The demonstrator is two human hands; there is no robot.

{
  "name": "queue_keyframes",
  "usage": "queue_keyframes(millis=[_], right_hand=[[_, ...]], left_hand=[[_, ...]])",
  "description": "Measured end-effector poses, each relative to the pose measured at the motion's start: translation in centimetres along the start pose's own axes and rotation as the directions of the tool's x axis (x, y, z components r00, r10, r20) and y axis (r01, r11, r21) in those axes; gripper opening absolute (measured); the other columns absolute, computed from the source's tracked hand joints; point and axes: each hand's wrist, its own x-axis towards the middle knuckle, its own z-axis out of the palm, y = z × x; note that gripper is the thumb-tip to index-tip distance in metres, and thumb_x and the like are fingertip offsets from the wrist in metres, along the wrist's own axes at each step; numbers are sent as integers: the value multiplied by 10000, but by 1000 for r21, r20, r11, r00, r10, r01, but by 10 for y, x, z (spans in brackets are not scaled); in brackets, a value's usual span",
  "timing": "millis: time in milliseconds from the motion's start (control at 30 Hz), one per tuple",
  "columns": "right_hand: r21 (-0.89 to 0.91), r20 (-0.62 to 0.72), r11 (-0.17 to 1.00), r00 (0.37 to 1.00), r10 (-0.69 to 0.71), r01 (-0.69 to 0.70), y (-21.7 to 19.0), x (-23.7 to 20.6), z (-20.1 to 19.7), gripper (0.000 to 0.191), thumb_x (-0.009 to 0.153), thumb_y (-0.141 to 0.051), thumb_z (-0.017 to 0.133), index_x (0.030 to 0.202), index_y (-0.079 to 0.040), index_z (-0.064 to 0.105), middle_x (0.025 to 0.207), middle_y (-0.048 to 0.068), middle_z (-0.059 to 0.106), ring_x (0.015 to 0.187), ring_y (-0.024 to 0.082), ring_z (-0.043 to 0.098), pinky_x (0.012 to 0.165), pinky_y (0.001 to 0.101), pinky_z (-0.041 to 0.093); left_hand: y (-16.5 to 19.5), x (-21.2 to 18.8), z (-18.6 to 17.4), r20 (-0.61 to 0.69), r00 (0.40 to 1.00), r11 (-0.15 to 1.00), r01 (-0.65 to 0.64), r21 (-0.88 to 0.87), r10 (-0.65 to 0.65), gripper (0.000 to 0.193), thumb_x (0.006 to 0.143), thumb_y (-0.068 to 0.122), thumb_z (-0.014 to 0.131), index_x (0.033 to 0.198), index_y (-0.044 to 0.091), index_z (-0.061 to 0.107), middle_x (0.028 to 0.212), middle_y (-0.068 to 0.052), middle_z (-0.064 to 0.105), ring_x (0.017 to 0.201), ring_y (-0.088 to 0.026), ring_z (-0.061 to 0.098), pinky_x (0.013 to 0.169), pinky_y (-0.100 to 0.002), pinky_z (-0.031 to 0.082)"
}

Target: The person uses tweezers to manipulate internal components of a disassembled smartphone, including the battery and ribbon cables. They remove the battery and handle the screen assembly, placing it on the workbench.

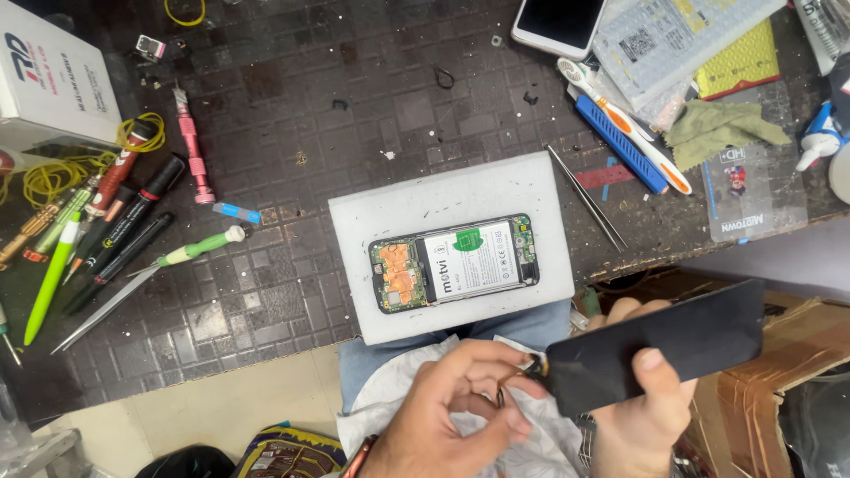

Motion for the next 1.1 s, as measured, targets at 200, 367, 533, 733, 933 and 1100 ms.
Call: queue_keyframes(millis=[200, 367, 533, 733, 933, 1100], right_hand=[[-60, -37, 989, 989, -140, 138, 3, 8, -6, 226, 1001, -103, 680, 1062, 11, 494, 906, 86, 476, 804, 174, 482, 706, 341, 482], [-45, -99, 994, 990, -101, 97, 2, 9, -13, 255, 978, -103, 642, 1143, 37, 508, 921, 105, 498, 825, 188, 511, 743, 334, 502], [-20, -125, 997, 989, -76, 74, 1, 14, -18, 239, 990, -100, 631, 1147, 34, 510, 964, 131, 530, 855, 218, 561, 802, 382, 532], [-55, -151, 996, 985, -78, 70, 2, 17, -14, 317, 1001, -117, 631, 1275, -4, 516, 1101, 177, 602, 948, 263, 634, 883, 442, 561], [-68, -173, 996, 982, -72, 61, 8, 22, -15, 338, 1018, -94, 619, 1320, 22, 518, 1162, 176, 626, 1035, 263, 642, 964, 428, 546], [-79, -231, 996, 972, -47, 29, 12, 20, -14, 468, 978, -99, 615, 1425, 16, 533, 1253, 141, 638, 1145, 264, 653, 1041, 428, 544]], left_hand=[[2, -4, -14, -53, 999, 994, 9, 108, -3, 428, 854, -63, 581, 1279, -25, 541, 1176, -145, 756, 904, -143, 754, 800, -290, 616], [-3, -7, -21, -89, 996, 980, 39, 195, -21, 233, 948, -65, 584, 1176, -30, 622, 1050, -161, 782, 910, -163, 796, 789, -306, 669], [-15, -5, -27, -244, 968, 984, -15, 180, 59, 212, 952, -54, 610, 1158, -20, 649, 951, -145, 797, 841, -164, 801, 744, -296, 683], [-23, -5, -31, -398, 895, 962, -107, 250, 203, 237, 927, -45, 672, 1164, -50, 683, 870, -124, 790, 824, -166, 803, 759, -302, 685], [-25, -9, -32, -436, 855, 954, -202, 221, 282, 274, 929, -46, 664, 1200, -87, 654, 882, -152, 792, 828, -193, 812, 762, -329, 695], [-29, -11, -34, -435, 836, 941, -275, 196, 334, 302, 950, -54, 639, 1249, -93, 616, 873, -162, 789, 814, -200, 804, 750, -337, 690]])
